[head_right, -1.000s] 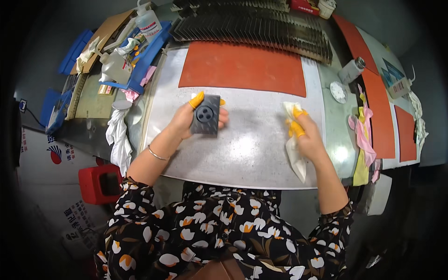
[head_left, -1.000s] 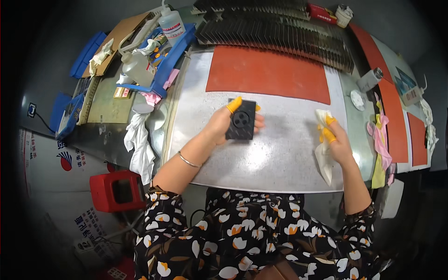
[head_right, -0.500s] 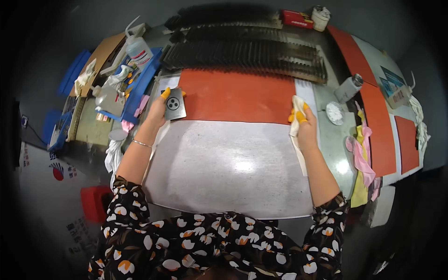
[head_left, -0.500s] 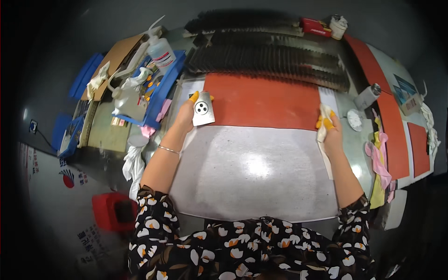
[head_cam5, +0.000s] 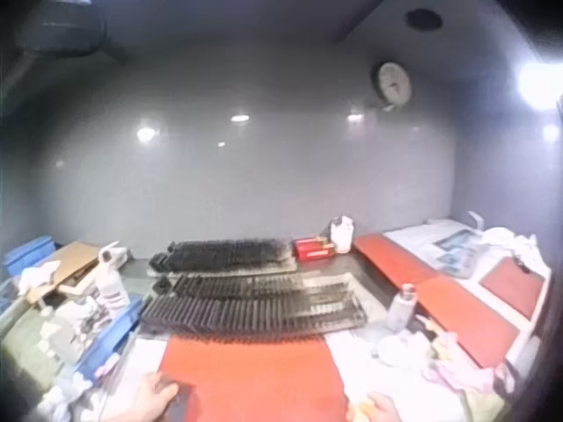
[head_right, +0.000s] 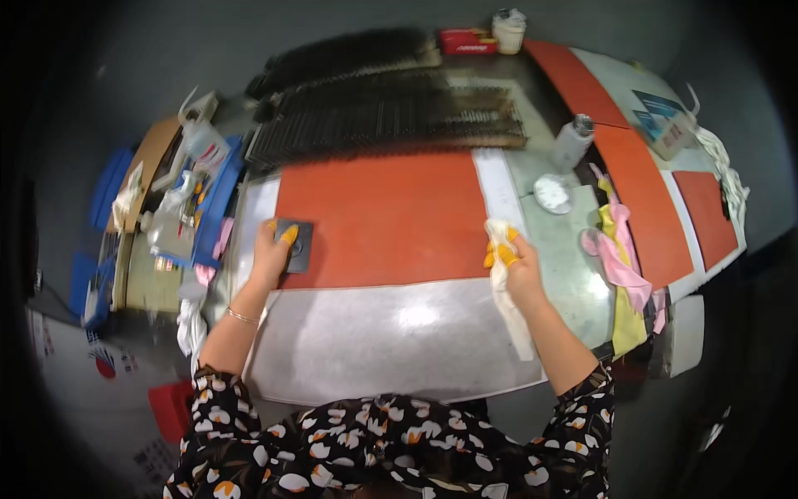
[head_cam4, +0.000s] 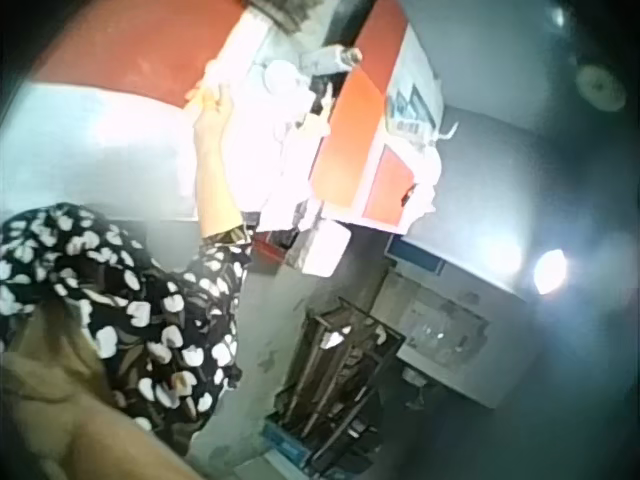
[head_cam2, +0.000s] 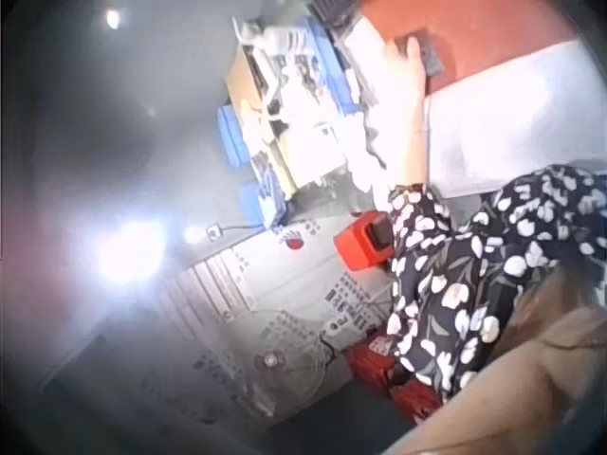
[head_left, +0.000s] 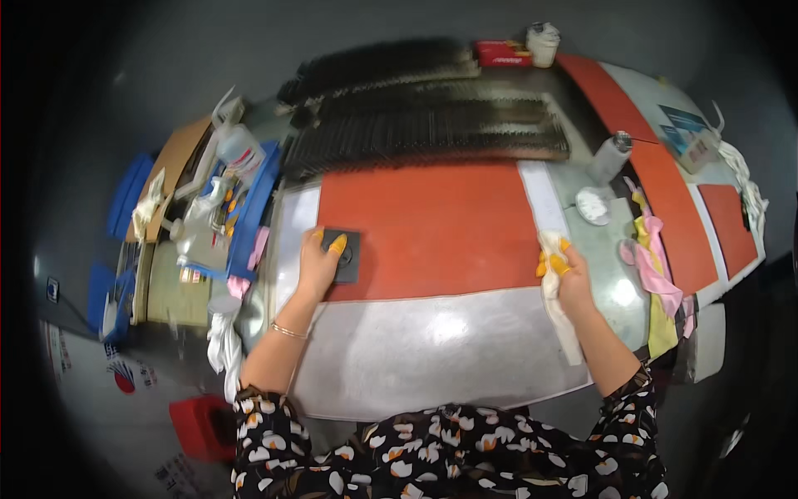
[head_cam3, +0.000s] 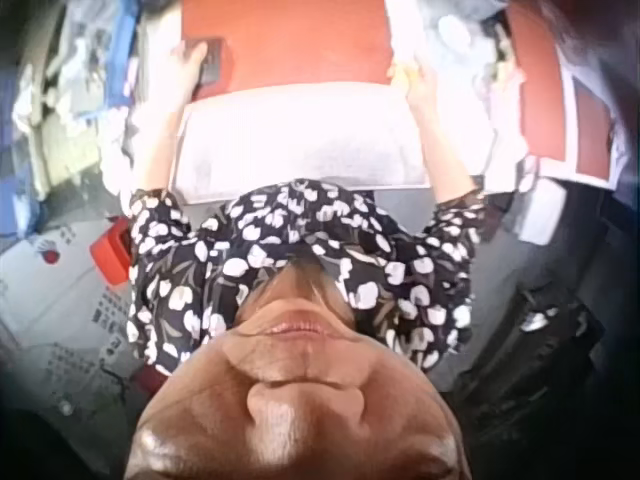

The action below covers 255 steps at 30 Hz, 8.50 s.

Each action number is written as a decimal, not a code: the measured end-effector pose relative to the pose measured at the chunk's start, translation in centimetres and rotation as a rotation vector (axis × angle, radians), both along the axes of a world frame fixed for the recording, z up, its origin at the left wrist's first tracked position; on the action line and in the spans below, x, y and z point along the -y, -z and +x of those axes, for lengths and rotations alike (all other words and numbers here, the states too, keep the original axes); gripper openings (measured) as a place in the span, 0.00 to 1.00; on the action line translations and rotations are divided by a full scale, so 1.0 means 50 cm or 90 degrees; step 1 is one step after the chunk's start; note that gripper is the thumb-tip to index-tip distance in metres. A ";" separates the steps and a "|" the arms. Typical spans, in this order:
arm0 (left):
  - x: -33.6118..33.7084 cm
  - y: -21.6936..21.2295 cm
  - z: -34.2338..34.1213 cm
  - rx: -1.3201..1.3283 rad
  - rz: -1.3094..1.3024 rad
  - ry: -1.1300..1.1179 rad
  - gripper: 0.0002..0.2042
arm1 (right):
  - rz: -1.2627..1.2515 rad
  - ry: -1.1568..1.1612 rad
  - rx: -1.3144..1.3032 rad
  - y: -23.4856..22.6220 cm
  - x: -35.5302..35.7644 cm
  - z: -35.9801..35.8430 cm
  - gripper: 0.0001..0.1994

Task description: The person wipes a metallic work surface and several small square metal plates using a white cloth and a liquid from a squeeze bottle. They repeatedly apply liquid and wipe the plates and the surrounding area, occasionally picking up and repositioning the plates.

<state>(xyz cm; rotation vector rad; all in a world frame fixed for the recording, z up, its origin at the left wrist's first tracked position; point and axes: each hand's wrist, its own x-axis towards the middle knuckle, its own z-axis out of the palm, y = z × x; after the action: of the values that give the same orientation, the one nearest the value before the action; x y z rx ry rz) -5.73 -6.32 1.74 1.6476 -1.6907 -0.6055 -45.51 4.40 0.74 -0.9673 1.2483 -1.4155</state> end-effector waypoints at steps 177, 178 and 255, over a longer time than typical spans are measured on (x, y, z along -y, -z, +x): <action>-0.131 -0.135 -0.224 -0.962 0.479 0.248 0.26 | 0.114 -0.275 0.029 -0.026 -0.080 0.030 0.12; -0.167 -0.099 -0.215 -1.001 0.477 0.240 0.25 | 0.114 -0.257 0.019 -0.020 -0.082 0.033 0.11; -0.052 -0.041 -0.298 -0.648 0.452 0.181 0.12 | -0.127 -0.365 -0.457 -0.050 -0.138 0.117 0.15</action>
<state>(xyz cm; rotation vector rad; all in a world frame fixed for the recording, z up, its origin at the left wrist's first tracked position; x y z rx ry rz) -20.62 -3.71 3.81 1.1092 -0.9528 -1.9481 -39.67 11.32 3.24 -1.9019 1.1773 -0.7562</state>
